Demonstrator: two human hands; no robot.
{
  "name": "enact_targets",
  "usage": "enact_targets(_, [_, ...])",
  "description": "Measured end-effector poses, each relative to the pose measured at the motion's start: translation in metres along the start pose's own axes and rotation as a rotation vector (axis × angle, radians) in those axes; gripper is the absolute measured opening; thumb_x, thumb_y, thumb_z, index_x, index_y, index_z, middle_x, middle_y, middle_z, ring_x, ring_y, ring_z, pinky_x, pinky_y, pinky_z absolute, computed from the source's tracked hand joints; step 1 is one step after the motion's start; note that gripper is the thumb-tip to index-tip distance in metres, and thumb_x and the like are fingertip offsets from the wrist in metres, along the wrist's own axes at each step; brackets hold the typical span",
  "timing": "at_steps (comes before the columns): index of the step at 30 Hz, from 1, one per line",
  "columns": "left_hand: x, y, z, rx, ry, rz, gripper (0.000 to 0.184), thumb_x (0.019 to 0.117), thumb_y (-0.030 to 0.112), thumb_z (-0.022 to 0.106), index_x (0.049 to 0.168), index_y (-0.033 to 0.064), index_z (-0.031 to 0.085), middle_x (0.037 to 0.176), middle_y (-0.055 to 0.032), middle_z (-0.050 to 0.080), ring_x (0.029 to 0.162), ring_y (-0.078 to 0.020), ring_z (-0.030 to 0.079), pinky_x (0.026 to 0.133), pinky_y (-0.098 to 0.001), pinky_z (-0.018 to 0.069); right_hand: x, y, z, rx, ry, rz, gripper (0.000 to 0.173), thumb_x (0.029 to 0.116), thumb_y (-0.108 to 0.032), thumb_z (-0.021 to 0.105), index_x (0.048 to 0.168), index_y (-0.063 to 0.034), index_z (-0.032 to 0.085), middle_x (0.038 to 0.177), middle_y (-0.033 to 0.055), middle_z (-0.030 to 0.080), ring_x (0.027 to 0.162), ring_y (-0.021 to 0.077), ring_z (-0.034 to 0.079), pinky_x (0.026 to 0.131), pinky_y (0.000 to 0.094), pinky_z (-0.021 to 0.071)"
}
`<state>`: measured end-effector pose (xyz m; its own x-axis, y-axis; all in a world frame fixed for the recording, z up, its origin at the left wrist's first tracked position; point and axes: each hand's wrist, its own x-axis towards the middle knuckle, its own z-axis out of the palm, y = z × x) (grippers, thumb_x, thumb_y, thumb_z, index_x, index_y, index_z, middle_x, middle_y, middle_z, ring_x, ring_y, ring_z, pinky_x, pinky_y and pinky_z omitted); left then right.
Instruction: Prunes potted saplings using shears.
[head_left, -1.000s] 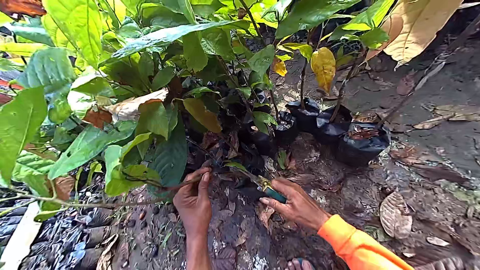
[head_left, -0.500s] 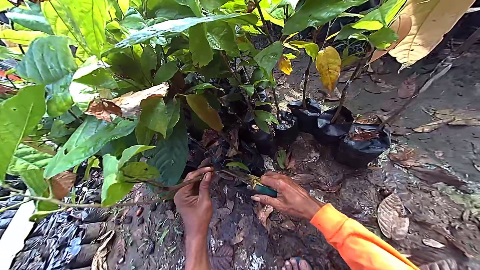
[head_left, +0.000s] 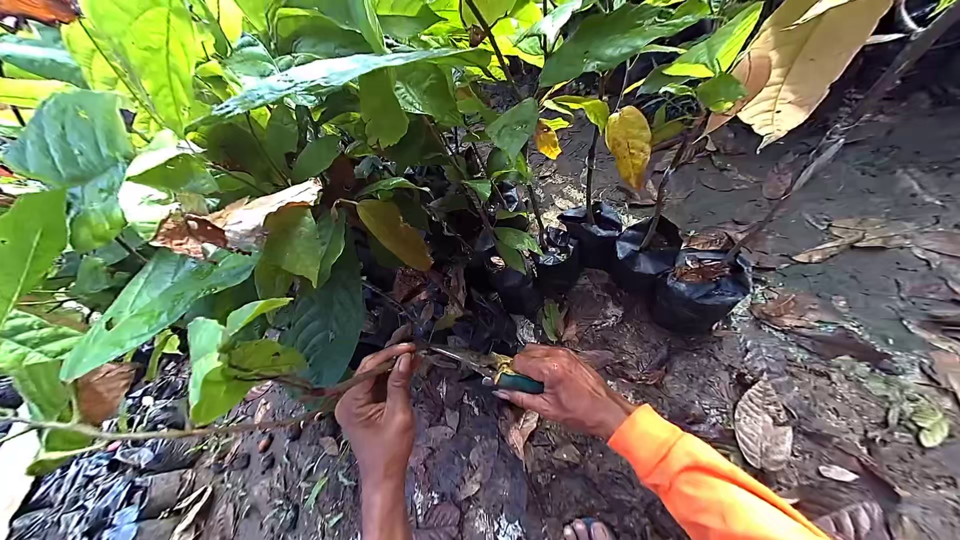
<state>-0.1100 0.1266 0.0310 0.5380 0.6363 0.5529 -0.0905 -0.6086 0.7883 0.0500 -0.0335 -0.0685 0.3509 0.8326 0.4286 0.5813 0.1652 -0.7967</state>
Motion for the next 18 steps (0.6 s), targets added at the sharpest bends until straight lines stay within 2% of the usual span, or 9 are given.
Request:
enact_targets(6, [0.002, 0.001, 0.006, 0.019, -0.008, 0.006, 0.011, 0.0969, 0.009, 0.067, 0.105, 0.0105, 0.074, 0.102, 0.0075, 0.076, 0.088, -0.0086, 0.074, 0.081, -0.0276, 0.0638, -0.005, 0.0, 0.003, 0.021, 0.032, 0.05, 0.04, 0.0942, -0.038, 0.07, 0.082, -0.0004, 0.068, 0.075, 0.0145, 0.067, 0.07, 0.0256, 0.068, 0.066, 0.0416, 0.0562])
enact_targets(8, [0.002, 0.001, 0.006, 0.014, -0.023, 0.005, 0.011, 0.0973, 0.009, 0.067, 0.105, 0.0109, 0.075, 0.102, 0.0072, 0.076, 0.089, -0.0092, 0.074, 0.082, -0.0281, 0.0638, -0.005, 0.0, -0.001, 0.043, -0.022, 0.103, 0.043, 0.0946, -0.042, 0.07, 0.085, -0.0007, 0.069, 0.079, 0.0147, 0.068, 0.075, 0.0266, 0.068, 0.069, 0.0442, 0.0559])
enact_targets(12, [0.002, 0.0, 0.003, -0.012, -0.044, 0.0, 0.012, 0.0979, 0.009, 0.066, 0.105, 0.0111, 0.075, 0.104, 0.0055, 0.076, 0.091, -0.0102, 0.074, 0.083, -0.0285, 0.0633, 0.001, 0.0, -0.01, 0.083, -0.13, 0.119, 0.043, 0.0953, -0.041, 0.07, 0.091, 0.0008, 0.07, 0.092, 0.0169, 0.07, 0.093, 0.0296, 0.068, 0.084, 0.0454, 0.0556])
enact_targets(18, [0.003, -0.005, -0.002, -0.021, -0.071, 0.037, 0.011, 0.0979, 0.016, 0.068, 0.105, 0.0137, 0.077, 0.104, 0.0036, 0.077, 0.098, -0.0115, 0.073, 0.088, -0.0284, 0.061, 0.008, 0.002, -0.012, 0.101, -0.184, 0.113, 0.043, 0.095, -0.041, 0.07, 0.091, 0.002, 0.069, 0.088, 0.0177, 0.068, 0.087, 0.0305, 0.068, 0.079, 0.0466, 0.0546])
